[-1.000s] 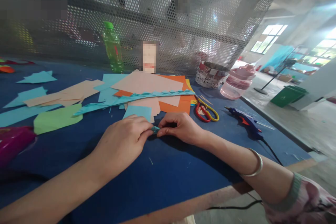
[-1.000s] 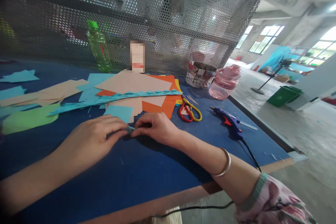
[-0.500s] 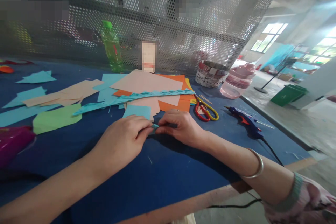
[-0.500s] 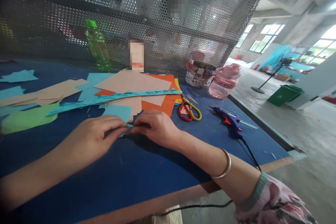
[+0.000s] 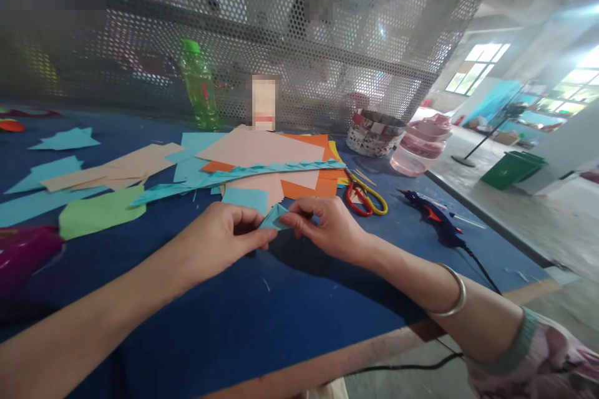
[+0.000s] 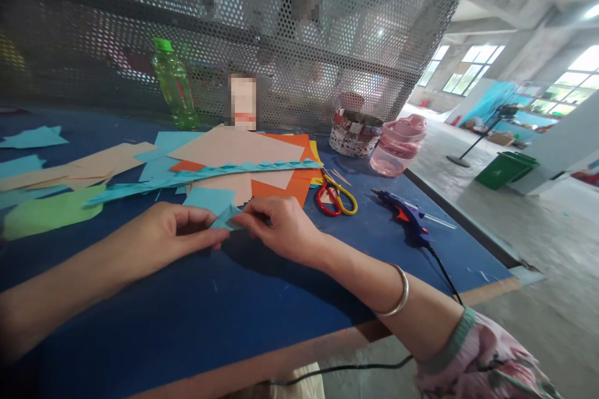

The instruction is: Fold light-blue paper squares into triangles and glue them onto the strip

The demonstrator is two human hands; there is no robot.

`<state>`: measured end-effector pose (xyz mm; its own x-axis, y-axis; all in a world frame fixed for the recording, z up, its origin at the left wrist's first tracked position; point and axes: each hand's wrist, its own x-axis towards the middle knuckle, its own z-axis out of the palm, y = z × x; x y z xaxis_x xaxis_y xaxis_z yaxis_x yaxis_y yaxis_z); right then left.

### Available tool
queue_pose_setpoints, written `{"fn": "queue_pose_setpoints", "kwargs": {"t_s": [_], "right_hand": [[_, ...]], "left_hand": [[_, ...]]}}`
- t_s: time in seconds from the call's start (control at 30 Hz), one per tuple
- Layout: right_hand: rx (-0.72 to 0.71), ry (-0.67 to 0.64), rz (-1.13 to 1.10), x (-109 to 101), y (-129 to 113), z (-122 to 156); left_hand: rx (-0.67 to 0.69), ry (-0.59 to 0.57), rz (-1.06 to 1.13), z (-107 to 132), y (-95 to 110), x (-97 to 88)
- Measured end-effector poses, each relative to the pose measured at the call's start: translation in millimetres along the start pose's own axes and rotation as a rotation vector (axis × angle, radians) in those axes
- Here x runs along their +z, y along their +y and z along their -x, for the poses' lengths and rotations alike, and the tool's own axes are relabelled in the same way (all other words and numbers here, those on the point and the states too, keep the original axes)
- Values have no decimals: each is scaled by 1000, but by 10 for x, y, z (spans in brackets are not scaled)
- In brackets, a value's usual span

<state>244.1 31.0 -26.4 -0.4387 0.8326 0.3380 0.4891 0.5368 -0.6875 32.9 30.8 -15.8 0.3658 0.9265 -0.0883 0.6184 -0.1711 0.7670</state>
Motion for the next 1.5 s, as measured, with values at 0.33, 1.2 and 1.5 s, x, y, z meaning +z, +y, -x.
{"fn": "queue_pose_setpoints", "kwargs": {"t_s": [0.33,1.2,1.5], "right_hand": [[68,-97,-243,8,20,-1],[151,-202,-247,-48,-52,8],[111,-175,-358,-47,11,-11]], "left_hand": [[-58,2,128,61,149,-54],[-71,-46,63,74,109,-44],[-64,17,74,37,142,-101]]}}
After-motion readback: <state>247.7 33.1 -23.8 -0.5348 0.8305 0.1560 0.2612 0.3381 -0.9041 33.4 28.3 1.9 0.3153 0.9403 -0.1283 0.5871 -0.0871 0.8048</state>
